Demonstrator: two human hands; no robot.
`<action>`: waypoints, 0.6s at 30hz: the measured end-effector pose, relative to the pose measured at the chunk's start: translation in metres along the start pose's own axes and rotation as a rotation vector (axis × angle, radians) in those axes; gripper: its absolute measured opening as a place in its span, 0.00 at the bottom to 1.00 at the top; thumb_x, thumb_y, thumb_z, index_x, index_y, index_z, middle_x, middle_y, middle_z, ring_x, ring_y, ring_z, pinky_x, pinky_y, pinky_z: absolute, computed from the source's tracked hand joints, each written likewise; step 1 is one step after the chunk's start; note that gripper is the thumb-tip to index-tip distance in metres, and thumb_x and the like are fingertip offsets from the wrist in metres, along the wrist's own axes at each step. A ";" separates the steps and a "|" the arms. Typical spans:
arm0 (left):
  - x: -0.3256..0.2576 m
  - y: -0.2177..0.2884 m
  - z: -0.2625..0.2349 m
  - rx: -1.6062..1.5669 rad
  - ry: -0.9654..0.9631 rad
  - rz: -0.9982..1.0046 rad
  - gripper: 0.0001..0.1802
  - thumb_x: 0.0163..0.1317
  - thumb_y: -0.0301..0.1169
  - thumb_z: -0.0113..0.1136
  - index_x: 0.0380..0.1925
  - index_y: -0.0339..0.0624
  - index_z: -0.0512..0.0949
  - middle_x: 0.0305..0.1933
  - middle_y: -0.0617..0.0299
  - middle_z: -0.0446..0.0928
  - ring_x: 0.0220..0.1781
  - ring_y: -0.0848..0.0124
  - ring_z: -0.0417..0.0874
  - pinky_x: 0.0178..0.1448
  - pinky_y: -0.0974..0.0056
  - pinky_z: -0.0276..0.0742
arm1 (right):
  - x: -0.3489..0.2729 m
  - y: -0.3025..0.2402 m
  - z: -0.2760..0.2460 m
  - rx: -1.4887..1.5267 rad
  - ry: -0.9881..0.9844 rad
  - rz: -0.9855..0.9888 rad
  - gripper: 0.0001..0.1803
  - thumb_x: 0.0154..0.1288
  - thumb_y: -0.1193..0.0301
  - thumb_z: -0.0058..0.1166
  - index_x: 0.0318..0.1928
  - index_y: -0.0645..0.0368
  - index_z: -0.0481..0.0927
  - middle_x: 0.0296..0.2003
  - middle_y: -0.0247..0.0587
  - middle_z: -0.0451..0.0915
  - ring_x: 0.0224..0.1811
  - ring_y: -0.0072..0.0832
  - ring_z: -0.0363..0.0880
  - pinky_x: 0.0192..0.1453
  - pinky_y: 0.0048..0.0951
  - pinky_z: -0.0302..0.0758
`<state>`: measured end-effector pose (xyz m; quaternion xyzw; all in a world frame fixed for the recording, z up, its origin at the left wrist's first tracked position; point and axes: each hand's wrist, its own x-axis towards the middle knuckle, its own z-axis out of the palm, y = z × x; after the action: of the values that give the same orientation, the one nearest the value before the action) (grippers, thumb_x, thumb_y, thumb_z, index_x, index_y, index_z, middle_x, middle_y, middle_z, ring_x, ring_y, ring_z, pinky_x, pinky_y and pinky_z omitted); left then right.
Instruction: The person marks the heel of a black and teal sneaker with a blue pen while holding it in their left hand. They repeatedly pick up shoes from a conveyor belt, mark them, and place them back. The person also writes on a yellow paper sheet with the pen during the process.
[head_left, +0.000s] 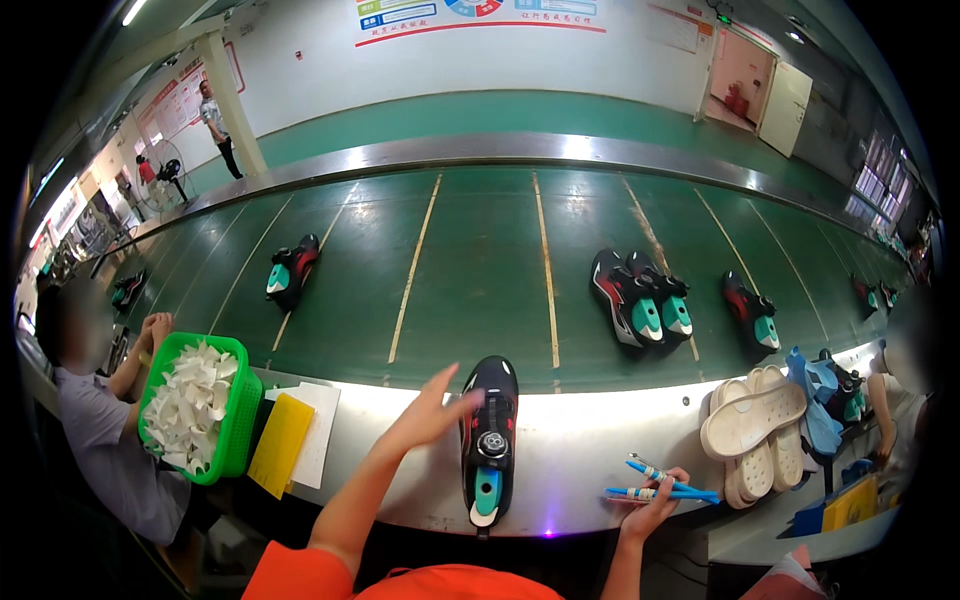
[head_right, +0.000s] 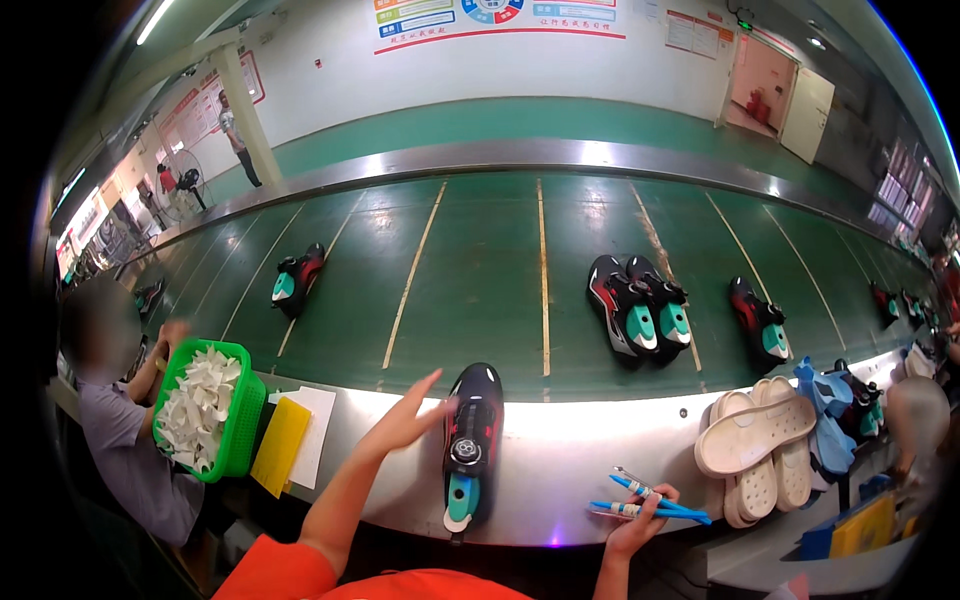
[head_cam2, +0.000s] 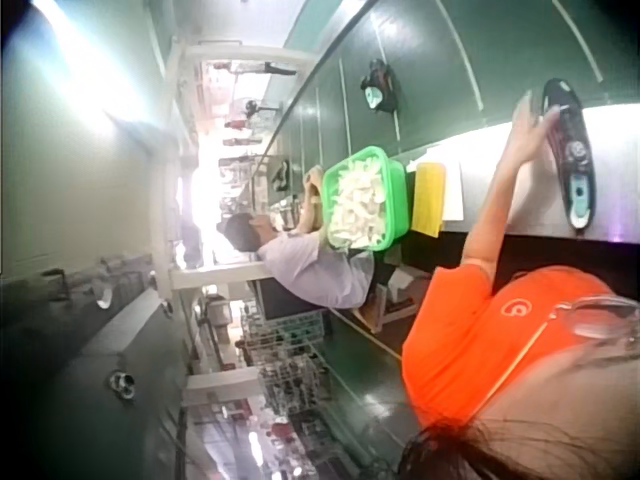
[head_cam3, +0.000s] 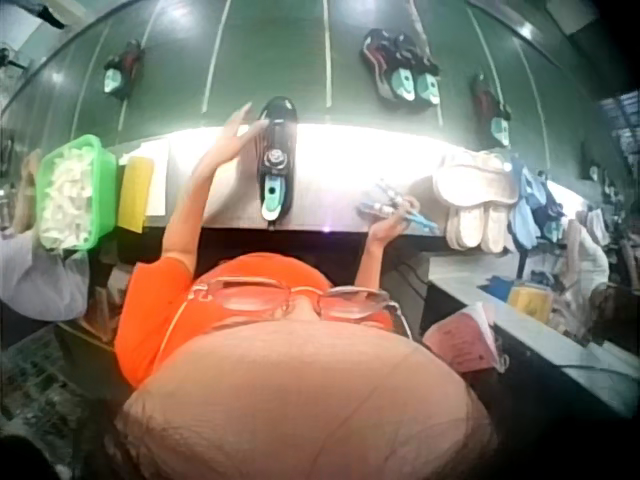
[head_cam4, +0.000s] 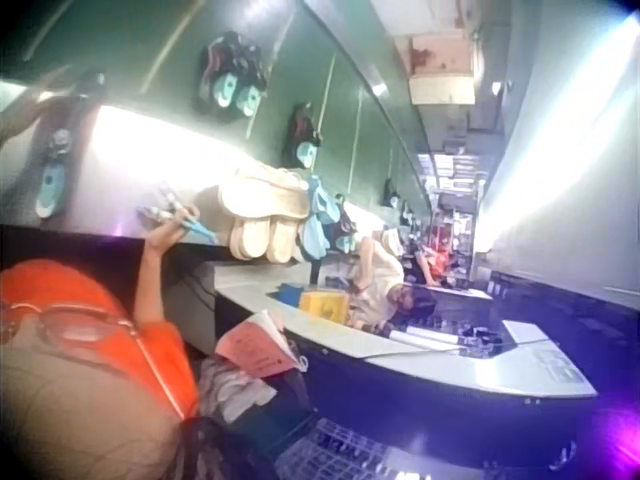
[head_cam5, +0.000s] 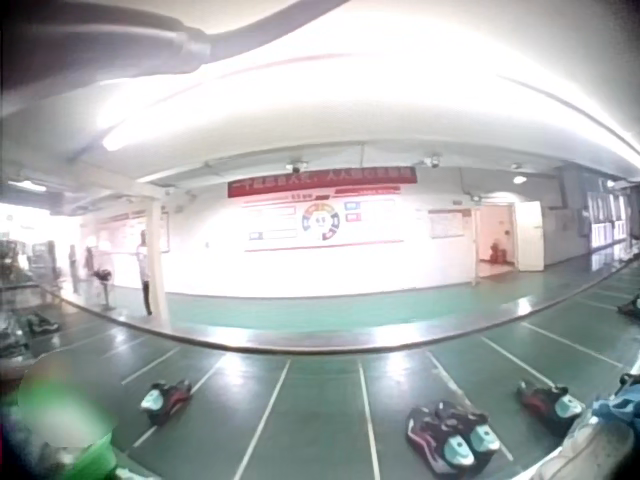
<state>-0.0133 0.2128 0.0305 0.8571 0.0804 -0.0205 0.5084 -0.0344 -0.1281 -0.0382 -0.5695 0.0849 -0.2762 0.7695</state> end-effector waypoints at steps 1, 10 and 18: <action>0.035 -0.026 0.012 0.134 0.171 0.074 0.42 0.53 0.58 0.53 0.55 0.31 0.65 0.57 0.44 0.67 0.61 0.58 0.66 0.63 0.60 0.59 | 0.001 0.005 0.000 -0.012 0.004 -0.015 0.09 0.61 0.70 0.44 0.41 0.56 0.62 0.27 0.31 0.63 0.24 0.16 0.63 0.25 0.15 0.63; 0.026 0.044 0.021 -0.402 0.153 0.254 0.23 0.40 0.33 0.72 0.36 0.33 0.77 0.33 0.58 0.79 0.32 0.74 0.79 0.38 0.70 0.75 | -0.003 -0.008 0.010 -0.162 -0.050 0.015 0.22 0.53 0.80 0.52 0.46 0.52 0.59 0.31 0.32 0.66 0.24 0.15 0.63 0.20 0.14 0.61; -0.093 0.095 0.008 -0.331 0.145 0.811 0.23 0.36 0.25 0.74 0.35 0.37 0.75 0.39 0.51 0.80 0.35 0.67 0.83 0.42 0.69 0.78 | -0.010 -0.023 0.024 -0.171 -0.006 -0.060 0.20 0.56 0.78 0.50 0.48 0.56 0.59 0.30 0.33 0.67 0.23 0.17 0.65 0.15 0.15 0.64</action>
<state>-0.0892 0.1503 0.1195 0.7257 -0.2248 0.2539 0.5987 -0.0396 -0.1070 -0.0111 -0.6362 0.0890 -0.2892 0.7097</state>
